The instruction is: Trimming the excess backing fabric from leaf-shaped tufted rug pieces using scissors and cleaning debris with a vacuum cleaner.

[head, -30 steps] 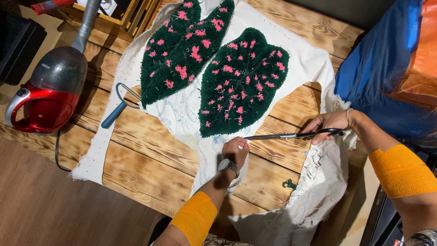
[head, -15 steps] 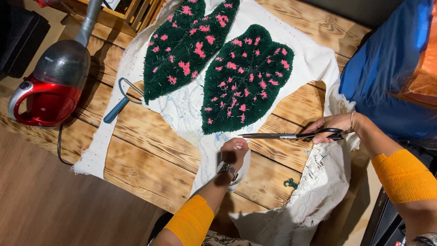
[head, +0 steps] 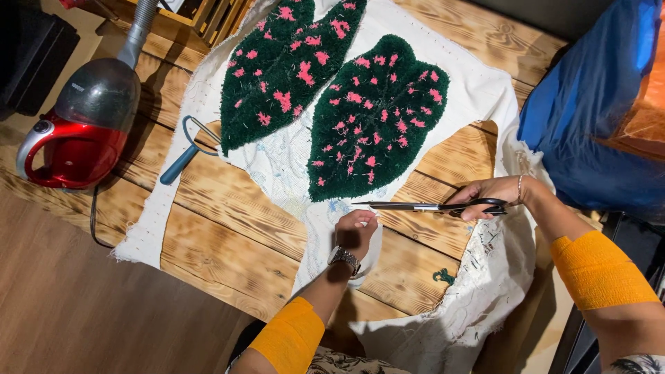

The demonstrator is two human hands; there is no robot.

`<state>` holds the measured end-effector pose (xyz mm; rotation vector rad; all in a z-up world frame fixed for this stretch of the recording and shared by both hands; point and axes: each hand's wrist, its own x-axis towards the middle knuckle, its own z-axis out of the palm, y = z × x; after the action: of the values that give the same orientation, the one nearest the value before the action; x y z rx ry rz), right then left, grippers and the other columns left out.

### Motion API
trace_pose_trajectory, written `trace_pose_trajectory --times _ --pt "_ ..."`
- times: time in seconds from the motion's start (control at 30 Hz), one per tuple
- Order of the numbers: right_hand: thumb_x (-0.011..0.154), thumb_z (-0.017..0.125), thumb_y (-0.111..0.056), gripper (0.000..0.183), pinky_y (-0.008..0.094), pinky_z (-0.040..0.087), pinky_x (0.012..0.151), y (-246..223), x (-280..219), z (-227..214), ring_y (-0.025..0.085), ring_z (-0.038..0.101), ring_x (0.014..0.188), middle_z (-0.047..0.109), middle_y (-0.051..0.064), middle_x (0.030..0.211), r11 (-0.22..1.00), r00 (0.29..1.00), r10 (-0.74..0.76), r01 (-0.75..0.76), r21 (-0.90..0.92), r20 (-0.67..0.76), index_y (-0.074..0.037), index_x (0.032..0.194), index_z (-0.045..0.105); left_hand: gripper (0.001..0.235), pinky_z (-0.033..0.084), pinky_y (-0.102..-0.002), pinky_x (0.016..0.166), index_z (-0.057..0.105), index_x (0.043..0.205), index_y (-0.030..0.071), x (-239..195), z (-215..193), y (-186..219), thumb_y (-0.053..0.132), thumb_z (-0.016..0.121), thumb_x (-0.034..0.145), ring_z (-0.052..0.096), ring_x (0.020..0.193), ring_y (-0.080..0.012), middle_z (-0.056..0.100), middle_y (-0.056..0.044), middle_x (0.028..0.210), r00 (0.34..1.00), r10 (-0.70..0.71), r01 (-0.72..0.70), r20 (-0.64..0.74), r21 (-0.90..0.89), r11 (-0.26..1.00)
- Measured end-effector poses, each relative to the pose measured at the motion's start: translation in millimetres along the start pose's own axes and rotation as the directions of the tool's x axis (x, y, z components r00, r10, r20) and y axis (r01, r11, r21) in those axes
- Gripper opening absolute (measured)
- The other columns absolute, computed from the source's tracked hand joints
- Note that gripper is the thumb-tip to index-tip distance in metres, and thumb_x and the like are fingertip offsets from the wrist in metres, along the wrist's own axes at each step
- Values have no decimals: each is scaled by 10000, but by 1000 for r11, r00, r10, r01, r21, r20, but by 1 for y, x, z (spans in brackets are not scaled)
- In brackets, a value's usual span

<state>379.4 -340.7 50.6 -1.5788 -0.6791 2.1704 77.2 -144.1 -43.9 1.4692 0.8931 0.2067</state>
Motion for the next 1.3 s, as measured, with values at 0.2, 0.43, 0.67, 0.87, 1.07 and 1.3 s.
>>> trace_pose_trajectory --times 0.2,0.43,0.67,0.87,1.07,1.3 --pt "865 791 -232 609 223 345 430 -16 -4 9 29 440 465 470 -78 538 997 999 45 -46 -62 -24 -48 1423 630 111 558 -268 682 750 936 63 -4 -1 7 137 765 855 689 764 -105 756 -30 871 998 13 -11 53 -29 1000" --pt "865 795 -246 670 216 358 461 4 -3 -3 29 459 507 480 -74 566 1000 999 7 -7 18 32 -51 1466 574 137 559 -262 677 747 934 31 -9 -7 9 140 777 856 688 741 -111 769 -41 852 998 52 -51 28 -37 998" --pt "864 786 -274 683 216 371 467 2 7 1 39 484 515 511 -55 573 1000 1000 0 0 24 14 -49 1472 569 162 573 -264 704 750 941 25 -16 -14 13 161 778 859 729 781 -127 784 -79 858 994 63 -64 90 7 998" --pt "867 776 -267 673 207 377 455 0 17 8 27 475 522 532 -61 620 998 1000 -26 26 66 12 -38 1465 569 304 545 -428 801 723 1019 12 -3 -57 56 211 796 801 659 958 -326 715 -172 1084 935 349 -289 -62 434 853" --pt "888 769 -258 656 207 394 464 17 23 4 28 483 541 540 -49 673 990 998 -62 58 131 28 -13 1462 570 321 504 -476 903 712 1108 18 31 -71 10 211 730 852 633 1056 -408 702 -214 1125 923 384 -330 16 545 771" --pt "887 772 -228 644 212 398 478 19 25 0 31 490 549 552 -42 716 987 998 -49 43 156 36 2 1455 573 327 540 -414 914 719 1125 47 -4 -78 25 251 746 871 669 1042 -341 722 -160 1100 973 204 -231 107 473 850"
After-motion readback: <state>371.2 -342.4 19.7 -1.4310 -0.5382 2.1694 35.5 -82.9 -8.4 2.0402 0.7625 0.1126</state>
